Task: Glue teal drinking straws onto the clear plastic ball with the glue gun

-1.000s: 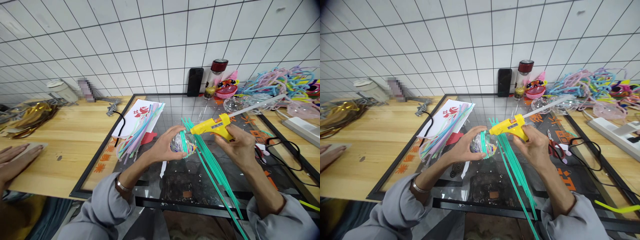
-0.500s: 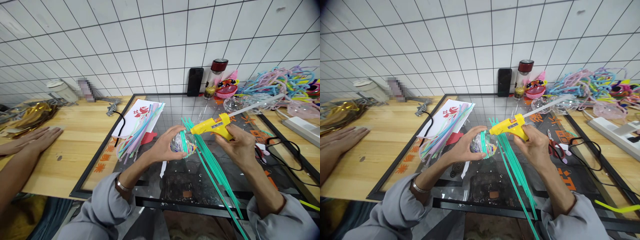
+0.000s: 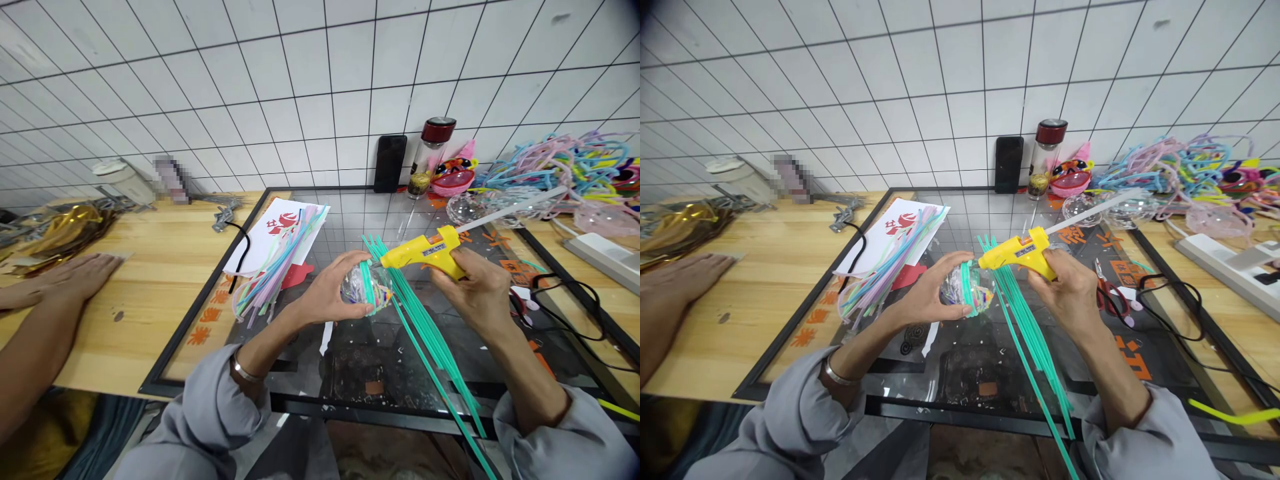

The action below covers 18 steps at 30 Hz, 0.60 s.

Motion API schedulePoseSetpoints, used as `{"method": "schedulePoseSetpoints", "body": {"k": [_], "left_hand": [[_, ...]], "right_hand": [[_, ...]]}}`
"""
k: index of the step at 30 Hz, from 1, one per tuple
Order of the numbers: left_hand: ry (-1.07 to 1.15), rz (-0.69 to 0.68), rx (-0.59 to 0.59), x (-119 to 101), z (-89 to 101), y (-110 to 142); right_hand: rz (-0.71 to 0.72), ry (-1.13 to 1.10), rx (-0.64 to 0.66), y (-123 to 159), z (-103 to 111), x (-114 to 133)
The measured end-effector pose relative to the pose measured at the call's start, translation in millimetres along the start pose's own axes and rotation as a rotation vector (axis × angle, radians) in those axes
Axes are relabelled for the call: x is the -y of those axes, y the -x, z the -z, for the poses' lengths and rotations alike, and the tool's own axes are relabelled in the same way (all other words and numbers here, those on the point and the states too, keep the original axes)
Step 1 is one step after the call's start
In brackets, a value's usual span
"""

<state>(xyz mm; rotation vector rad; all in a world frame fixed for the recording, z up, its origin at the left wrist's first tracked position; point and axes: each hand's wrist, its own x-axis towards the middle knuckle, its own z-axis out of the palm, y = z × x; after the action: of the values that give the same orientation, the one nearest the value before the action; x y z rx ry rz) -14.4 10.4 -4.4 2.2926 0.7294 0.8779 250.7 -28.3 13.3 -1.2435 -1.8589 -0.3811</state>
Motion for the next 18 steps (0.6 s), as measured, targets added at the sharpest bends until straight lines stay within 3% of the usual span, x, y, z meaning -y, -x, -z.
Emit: {"method": "schedulePoseSetpoints", "body": {"k": [18], "left_hand": [[0.0,0.024,0.001,-2.7,0.5,0.3]], "right_hand": [[-0.144,0.021,0.045,-1.0,-0.2,4.4]]}}
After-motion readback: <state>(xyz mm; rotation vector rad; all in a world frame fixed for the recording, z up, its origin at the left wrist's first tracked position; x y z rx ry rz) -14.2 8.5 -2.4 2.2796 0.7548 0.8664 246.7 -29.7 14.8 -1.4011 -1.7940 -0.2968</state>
